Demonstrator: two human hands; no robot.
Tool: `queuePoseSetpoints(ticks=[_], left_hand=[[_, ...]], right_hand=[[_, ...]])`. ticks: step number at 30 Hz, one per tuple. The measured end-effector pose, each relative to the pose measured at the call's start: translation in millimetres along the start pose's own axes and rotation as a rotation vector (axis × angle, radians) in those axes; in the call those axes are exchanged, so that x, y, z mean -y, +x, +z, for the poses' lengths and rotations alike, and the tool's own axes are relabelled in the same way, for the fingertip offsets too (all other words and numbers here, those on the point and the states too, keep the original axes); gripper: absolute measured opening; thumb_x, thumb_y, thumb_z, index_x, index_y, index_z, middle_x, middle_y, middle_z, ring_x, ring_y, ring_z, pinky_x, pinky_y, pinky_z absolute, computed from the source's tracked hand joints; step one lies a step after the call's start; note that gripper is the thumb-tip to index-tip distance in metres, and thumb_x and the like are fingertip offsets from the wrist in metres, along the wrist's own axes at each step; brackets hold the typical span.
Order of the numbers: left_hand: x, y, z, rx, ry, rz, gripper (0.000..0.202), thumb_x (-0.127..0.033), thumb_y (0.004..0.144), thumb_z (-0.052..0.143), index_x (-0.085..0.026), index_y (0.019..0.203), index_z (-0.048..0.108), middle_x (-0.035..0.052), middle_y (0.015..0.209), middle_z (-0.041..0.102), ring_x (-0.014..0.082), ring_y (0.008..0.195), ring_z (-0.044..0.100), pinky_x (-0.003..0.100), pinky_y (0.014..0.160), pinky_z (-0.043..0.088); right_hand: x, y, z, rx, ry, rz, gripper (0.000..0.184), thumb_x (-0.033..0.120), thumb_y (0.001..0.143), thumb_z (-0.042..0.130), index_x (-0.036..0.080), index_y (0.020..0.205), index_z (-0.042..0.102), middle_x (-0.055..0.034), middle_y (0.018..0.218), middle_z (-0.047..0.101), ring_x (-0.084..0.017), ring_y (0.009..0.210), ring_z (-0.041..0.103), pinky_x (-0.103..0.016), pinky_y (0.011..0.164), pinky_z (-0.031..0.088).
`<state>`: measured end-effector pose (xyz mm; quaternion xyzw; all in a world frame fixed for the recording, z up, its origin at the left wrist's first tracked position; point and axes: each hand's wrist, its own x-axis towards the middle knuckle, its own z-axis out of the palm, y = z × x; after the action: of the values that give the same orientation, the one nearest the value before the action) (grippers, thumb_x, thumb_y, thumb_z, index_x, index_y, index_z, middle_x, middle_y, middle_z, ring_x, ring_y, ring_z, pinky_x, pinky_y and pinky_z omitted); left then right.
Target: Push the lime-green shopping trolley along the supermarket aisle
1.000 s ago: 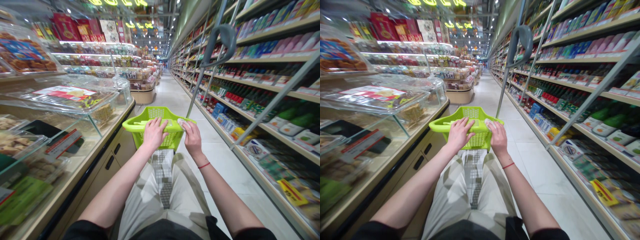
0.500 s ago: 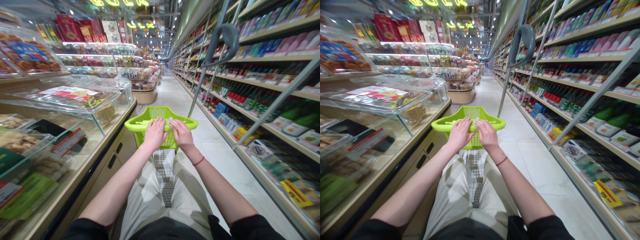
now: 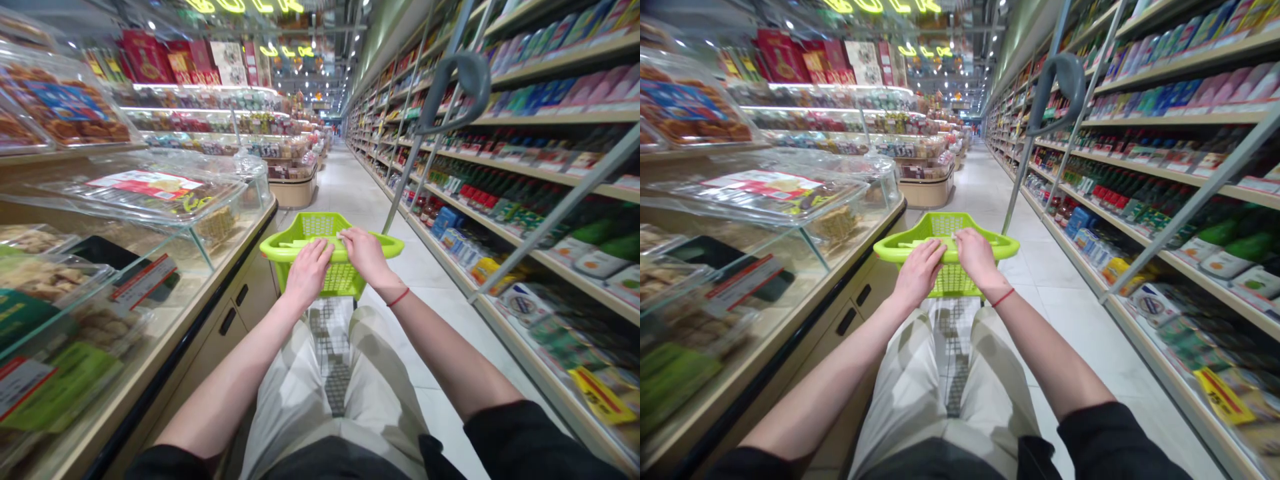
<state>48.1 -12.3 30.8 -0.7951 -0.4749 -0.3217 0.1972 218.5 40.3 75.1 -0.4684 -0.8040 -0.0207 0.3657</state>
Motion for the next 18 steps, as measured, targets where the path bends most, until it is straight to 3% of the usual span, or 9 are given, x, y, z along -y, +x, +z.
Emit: queuePoseSetpoints(ticks=[6,9,12,18], left_hand=[[3,-1,6.3,-0.033,-0.005,0.014,0.038,-0.016,0.099,0.044,-0.016,0.136,0.056,0.0132,0.142,0.060,0.0254,0.140,0.049,0.047,0.118,0.040],[3,-2,5.9,-0.040,0.008,0.008,0.037,-0.016,0.100,0.043,-0.014,0.134,0.057,0.0141,0.139,0.062,0.0258,0.138,0.051,0.046,0.118,0.040],[2,-2,6.4,-0.054,0.010,-0.002,0.039,-0.016,0.100,0.044,-0.014,0.137,0.055,0.0144,0.143,0.059,0.0256,0.139,0.050,0.046,0.118,0.040],[-1,-3,7.5,-0.062,-0.018,-0.001,0.038,-0.017,0.100,0.047,-0.017,0.137,0.055,0.0122,0.145,0.058,0.0256,0.139,0.050,0.046,0.118,0.041]], right_hand=[[39,60,14,0.338,0.010,-0.037,0.029,0.028,0.097,0.053,0.019,0.095,0.080,-0.0064,0.101,0.079,-0.018,0.095,0.070,-0.023,0.084,0.047],[48,77,18,0.452,-0.049,-0.030,0.033,0.037,0.096,0.054,0.018,0.092,0.081,-0.0074,0.095,0.079,-0.017,0.087,0.069,-0.022,0.074,0.043],[42,82,15,0.485,-0.133,-0.010,0.035,0.036,0.095,0.053,0.016,0.089,0.081,-0.0090,0.091,0.079,-0.016,0.080,0.067,-0.022,0.068,0.040],[4,72,-11,0.486,-0.226,0.104,0.036,0.034,0.092,0.055,0.010,0.085,0.080,-0.0076,0.072,0.075,-0.014,0.069,0.065,-0.021,0.063,0.039]])
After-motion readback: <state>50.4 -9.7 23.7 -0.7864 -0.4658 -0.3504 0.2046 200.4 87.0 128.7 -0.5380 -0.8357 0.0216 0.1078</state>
